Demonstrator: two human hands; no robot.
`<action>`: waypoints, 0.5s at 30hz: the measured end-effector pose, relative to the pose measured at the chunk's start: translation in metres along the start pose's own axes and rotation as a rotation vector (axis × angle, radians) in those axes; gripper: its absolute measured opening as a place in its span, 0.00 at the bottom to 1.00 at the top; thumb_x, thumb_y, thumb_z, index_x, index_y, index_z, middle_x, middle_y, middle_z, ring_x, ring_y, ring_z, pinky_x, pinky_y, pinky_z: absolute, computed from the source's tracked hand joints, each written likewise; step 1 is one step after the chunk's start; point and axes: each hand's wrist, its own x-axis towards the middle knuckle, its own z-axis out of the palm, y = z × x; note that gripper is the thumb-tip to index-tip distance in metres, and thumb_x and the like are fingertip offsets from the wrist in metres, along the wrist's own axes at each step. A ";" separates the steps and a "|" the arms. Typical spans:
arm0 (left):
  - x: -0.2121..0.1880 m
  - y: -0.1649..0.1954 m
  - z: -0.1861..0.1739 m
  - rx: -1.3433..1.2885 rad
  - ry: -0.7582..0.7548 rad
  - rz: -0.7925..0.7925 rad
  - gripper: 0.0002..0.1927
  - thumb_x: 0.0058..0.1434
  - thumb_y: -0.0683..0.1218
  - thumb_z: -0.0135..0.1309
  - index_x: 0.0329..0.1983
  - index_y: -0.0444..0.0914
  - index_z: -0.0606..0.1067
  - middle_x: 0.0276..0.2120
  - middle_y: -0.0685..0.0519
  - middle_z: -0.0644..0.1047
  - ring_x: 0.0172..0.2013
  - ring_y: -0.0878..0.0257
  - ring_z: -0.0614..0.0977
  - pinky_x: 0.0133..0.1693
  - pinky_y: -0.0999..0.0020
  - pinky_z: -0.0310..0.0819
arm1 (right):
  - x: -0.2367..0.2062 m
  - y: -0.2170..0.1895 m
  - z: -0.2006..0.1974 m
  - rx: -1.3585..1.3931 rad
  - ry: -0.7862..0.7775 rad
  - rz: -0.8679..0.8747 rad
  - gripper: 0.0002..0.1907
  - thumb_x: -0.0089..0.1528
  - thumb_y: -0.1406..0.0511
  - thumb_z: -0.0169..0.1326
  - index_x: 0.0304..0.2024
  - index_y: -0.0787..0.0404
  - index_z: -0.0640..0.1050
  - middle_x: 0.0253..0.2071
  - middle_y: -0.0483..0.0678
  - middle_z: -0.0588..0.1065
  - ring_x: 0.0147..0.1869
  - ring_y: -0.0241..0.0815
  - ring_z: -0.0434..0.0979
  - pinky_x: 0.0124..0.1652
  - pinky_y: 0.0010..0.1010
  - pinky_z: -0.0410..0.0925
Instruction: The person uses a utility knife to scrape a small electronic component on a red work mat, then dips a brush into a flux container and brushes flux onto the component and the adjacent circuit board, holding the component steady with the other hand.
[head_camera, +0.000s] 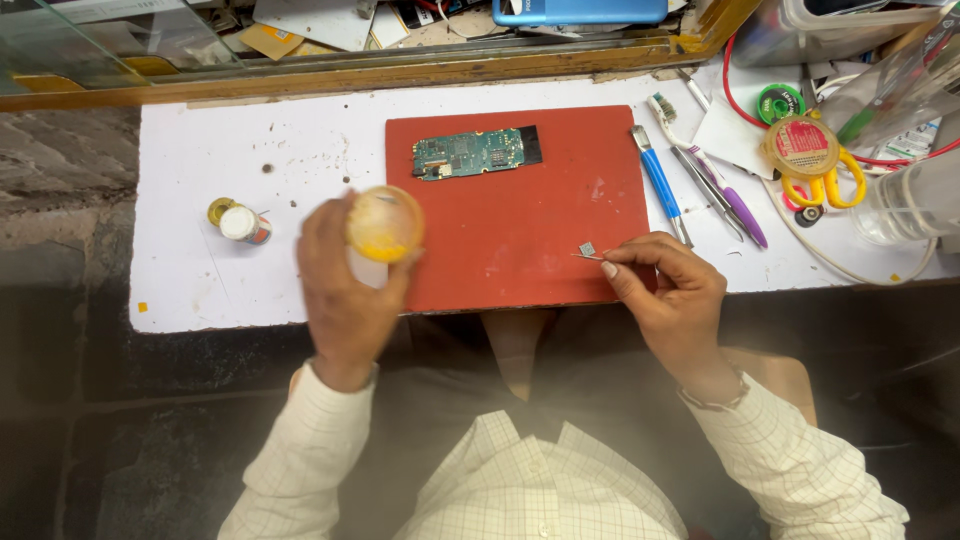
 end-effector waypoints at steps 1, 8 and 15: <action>-0.006 0.009 0.005 0.001 -0.018 0.048 0.40 0.53 0.42 0.72 0.67 0.33 0.66 0.59 0.39 0.70 0.60 0.43 0.72 0.60 0.51 0.70 | -0.001 -0.004 0.002 -0.027 -0.003 -0.007 0.04 0.63 0.76 0.60 0.41 0.68 0.82 0.39 0.48 0.77 0.39 0.29 0.72 0.35 0.20 0.65; -0.031 0.055 0.036 -0.187 -0.122 0.309 0.39 0.56 0.34 0.67 0.70 0.39 0.65 0.58 0.44 0.67 0.56 0.48 0.76 0.54 0.58 0.78 | -0.012 -0.024 0.019 -0.270 -0.033 -0.385 0.11 0.55 0.78 0.61 0.39 0.64 0.81 0.37 0.48 0.77 0.39 0.39 0.75 0.35 0.27 0.68; -0.035 0.059 0.042 -0.131 -0.110 0.414 0.37 0.60 0.34 0.66 0.71 0.40 0.65 0.58 0.45 0.67 0.52 0.51 0.77 0.51 0.62 0.78 | -0.012 -0.026 0.028 -0.366 -0.040 -0.588 0.14 0.50 0.77 0.63 0.38 0.62 0.81 0.33 0.46 0.76 0.35 0.42 0.74 0.37 0.32 0.67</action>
